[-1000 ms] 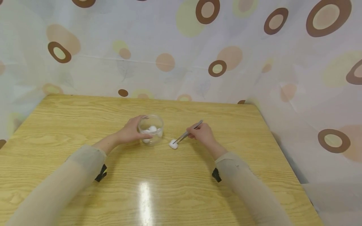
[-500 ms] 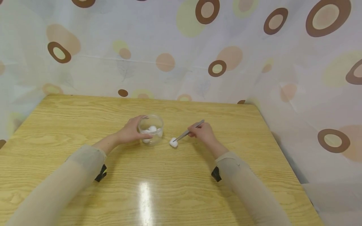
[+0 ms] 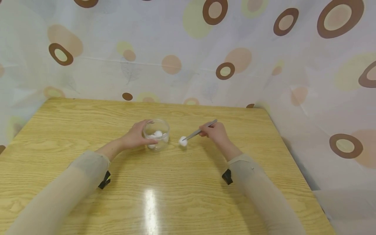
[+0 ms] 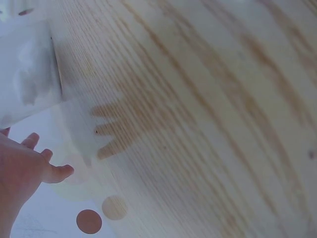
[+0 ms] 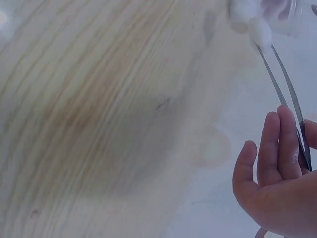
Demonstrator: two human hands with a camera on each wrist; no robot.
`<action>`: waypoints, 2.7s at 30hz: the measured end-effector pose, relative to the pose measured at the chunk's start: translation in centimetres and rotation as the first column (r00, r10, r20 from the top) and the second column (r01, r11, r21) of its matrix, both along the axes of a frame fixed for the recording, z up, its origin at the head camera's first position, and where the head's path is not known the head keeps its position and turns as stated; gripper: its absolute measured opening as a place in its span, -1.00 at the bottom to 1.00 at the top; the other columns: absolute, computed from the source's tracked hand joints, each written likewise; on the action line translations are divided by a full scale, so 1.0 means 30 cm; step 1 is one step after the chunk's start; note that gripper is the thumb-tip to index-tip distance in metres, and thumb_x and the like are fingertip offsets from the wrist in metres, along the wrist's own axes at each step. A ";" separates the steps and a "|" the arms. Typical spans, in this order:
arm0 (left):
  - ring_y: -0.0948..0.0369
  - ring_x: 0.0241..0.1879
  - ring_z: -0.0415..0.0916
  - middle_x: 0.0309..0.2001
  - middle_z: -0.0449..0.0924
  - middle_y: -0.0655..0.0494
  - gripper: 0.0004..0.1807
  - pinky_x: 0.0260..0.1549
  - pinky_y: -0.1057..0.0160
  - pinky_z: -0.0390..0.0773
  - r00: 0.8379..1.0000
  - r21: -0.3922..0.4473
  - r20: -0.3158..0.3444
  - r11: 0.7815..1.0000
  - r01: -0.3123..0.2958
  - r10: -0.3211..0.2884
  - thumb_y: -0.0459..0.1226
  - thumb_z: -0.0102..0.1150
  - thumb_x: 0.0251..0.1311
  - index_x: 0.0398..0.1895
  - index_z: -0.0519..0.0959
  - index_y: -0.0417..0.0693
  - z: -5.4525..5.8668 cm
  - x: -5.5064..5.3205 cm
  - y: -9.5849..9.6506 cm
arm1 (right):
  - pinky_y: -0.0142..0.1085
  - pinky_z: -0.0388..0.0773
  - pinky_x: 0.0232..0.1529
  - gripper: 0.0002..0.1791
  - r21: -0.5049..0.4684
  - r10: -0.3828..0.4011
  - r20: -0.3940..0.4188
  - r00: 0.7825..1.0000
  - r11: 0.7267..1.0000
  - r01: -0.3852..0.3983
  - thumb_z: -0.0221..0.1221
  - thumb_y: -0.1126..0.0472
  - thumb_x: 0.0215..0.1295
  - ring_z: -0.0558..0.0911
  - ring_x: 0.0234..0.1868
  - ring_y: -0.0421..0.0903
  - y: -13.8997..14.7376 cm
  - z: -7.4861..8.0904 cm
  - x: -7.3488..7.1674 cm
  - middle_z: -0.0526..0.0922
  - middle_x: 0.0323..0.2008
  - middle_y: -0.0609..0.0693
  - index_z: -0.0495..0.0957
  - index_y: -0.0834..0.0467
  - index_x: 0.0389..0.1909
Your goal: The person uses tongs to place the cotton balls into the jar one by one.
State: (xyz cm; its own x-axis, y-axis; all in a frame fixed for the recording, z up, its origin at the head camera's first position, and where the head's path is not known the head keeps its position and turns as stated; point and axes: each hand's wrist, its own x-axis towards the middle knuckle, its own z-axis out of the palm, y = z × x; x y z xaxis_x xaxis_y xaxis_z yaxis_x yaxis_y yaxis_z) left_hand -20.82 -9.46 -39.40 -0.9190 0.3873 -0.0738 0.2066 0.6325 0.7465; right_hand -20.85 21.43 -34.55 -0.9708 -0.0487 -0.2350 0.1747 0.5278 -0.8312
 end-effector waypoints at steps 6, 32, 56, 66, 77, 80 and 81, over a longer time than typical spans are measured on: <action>-0.11 0.41 -0.09 0.41 0.10 -0.03 0.00 0.33 -0.21 -0.13 1.000 -0.001 -0.002 1.000 0.003 -0.003 0.10 0.34 -0.04 0.41 0.07 -0.02 0.000 0.001 0.000 | -0.03 0.44 0.15 -0.58 0.007 -0.016 0.006 1.000 1.000 0.016 0.06 0.11 0.36 0.58 -0.42 -0.42 0.014 0.026 -0.003 0.59 -0.65 -0.38 0.50 0.38 0.03; -0.10 0.43 -0.11 0.44 0.04 -0.04 0.00 0.34 -0.20 -0.10 1.000 -0.029 0.006 1.000 0.001 -0.001 0.08 0.34 -0.04 0.42 0.06 -0.02 0.014 0.004 0.000 | -0.01 0.32 0.25 -0.67 -0.166 -0.067 0.006 0.998 0.984 0.067 0.02 0.11 0.39 0.61 -0.47 -0.45 0.041 0.136 -0.044 0.61 -0.70 -0.38 0.48 0.31 -0.07; -0.09 0.41 -0.06 0.41 0.12 0.01 -0.03 0.33 -0.17 -0.06 1.000 -0.058 -0.008 0.998 0.026 -0.026 0.12 0.32 -0.04 0.41 0.11 0.04 0.020 -0.009 0.061 | -0.37 0.35 -0.11 -0.65 -0.163 -0.044 -0.023 0.999 0.986 0.039 0.04 0.10 0.38 0.60 -0.47 -0.47 -0.081 0.163 -0.066 0.59 -0.73 -0.39 0.47 0.31 -0.02; -0.09 0.40 -0.03 0.40 0.13 -0.01 -0.03 0.32 -0.16 -0.04 1.000 -0.075 -0.010 0.997 0.021 -0.022 0.14 0.31 -0.05 0.40 0.11 0.07 0.017 -0.014 0.068 | -0.07 0.31 0.26 -0.62 -0.186 -0.029 -0.038 0.999 0.982 0.022 0.07 0.16 0.36 0.61 -0.51 -0.44 -0.141 0.138 -0.065 0.58 -0.73 -0.35 0.48 0.40 0.00; -0.09 0.40 -0.02 0.40 0.14 0.00 -0.04 0.32 -0.15 -0.04 1.000 -0.068 -0.008 0.998 0.020 -0.020 0.14 0.32 -0.06 0.40 0.12 0.08 0.009 -0.020 0.071 | -0.05 0.33 0.26 -0.65 -0.179 0.000 -0.075 0.997 0.984 -0.014 0.09 0.23 0.34 0.61 -0.53 -0.39 -0.186 0.110 -0.058 0.58 -0.70 -0.32 0.50 0.43 0.00; -0.09 0.40 -0.03 0.40 0.13 0.00 -0.03 0.33 -0.14 -0.04 1.000 -0.066 -0.001 0.998 0.021 -0.021 0.14 0.32 -0.06 0.40 0.11 0.08 0.011 -0.018 0.072 | -0.05 0.36 0.23 -0.64 -0.191 0.003 -0.079 0.997 0.981 -0.018 0.08 0.24 0.34 0.61 -0.53 -0.39 -0.189 0.108 -0.055 0.58 -0.69 -0.32 0.48 0.46 0.00; -0.09 0.40 -0.03 0.40 0.12 0.00 -0.03 0.33 -0.15 -0.04 1.000 -0.066 0.000 0.998 0.021 -0.021 0.14 0.32 -0.06 0.40 0.11 0.08 0.011 -0.018 0.072 | -0.05 0.37 0.22 -0.63 -0.193 0.004 -0.079 0.997 0.981 -0.019 0.08 0.25 0.34 0.61 -0.53 -0.39 -0.189 0.107 -0.054 0.58 -0.69 -0.32 0.48 0.46 0.00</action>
State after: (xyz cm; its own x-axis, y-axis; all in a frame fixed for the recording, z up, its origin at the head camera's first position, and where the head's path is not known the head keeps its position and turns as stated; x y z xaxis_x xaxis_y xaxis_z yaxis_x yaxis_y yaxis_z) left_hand -21.36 -7.31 -39.07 -0.9107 0.4012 -0.0989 0.2213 0.6757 0.7032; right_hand -22.48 15.76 -31.32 -0.9849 -0.0968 -0.1434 0.1001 0.3574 -0.9286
